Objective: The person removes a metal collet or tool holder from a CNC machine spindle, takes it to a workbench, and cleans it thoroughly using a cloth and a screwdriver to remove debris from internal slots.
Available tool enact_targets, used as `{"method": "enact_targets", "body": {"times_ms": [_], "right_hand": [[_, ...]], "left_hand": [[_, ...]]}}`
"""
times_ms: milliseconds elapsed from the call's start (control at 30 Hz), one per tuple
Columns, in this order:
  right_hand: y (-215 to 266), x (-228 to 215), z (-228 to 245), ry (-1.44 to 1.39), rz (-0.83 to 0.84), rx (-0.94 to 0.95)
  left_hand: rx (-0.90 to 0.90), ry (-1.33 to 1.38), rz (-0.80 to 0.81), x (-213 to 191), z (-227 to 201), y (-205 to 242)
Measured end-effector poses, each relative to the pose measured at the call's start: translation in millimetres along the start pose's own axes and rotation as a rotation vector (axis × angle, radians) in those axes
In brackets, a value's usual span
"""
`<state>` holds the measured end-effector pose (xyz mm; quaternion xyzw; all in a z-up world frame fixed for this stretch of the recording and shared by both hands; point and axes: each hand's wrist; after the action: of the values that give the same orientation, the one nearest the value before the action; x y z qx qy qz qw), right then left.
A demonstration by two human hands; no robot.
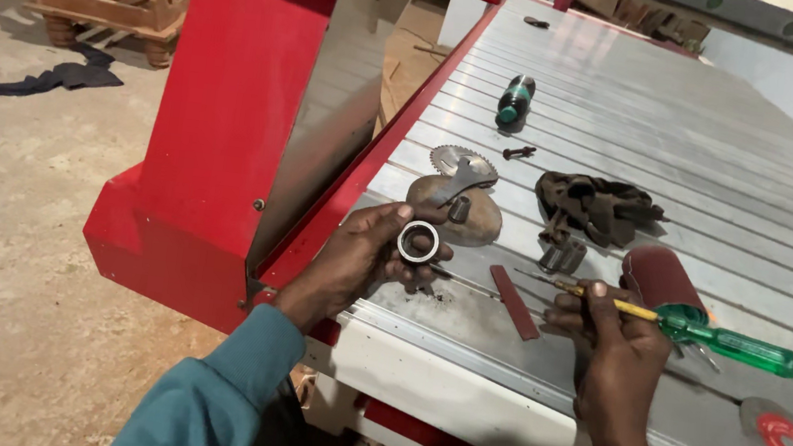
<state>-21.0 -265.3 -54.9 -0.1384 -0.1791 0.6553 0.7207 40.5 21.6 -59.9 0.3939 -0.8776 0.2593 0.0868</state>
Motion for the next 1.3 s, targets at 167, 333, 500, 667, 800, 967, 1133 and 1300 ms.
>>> {"method": "enact_targets", "body": {"times_ms": [167,333,500,667,800,967,1133,1300], "right_hand": [[-2,-1,0,0.02,0.0,0.007],[-2,-3,1,0.016,-0.017,0.036],[-6,3,8,-0.068,0.103,-0.009],[-31,13,27,0.48,0.303,-0.039],[-74,17,33,0.957,0.564,-0.295],[-132,20,14,1.356,0.655,-0.358],[-168,14,-10,1.403,0.613,-0.187],[-203,-28,-25,1.246,0.328,-0.087]], "left_hand": [[-0.017,-0.012,-0.016,-2,3,-2],[0.055,-0.015,-0.148,-2,7,-7],[0.199,0.011,-0.209,-7,19,-12],[0.262,-0.122,-0.377,-21,29,-22],[0.257,-0.068,-0.454,-16,28,-19],[0.216,-0.154,-0.472,-4,18,-11],[0.141,-0.238,-0.463,3,10,-9],[0.15,-0.255,-0.419,3,15,-7]]}}
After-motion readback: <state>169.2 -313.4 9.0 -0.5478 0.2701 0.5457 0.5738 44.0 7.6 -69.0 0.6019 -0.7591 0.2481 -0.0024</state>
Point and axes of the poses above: each hand's wrist, its own y-axis away from the middle knuckle, its own x-axis out of the palm, z = x × y, and after that the axes turned 12 degrees about z, right-handed
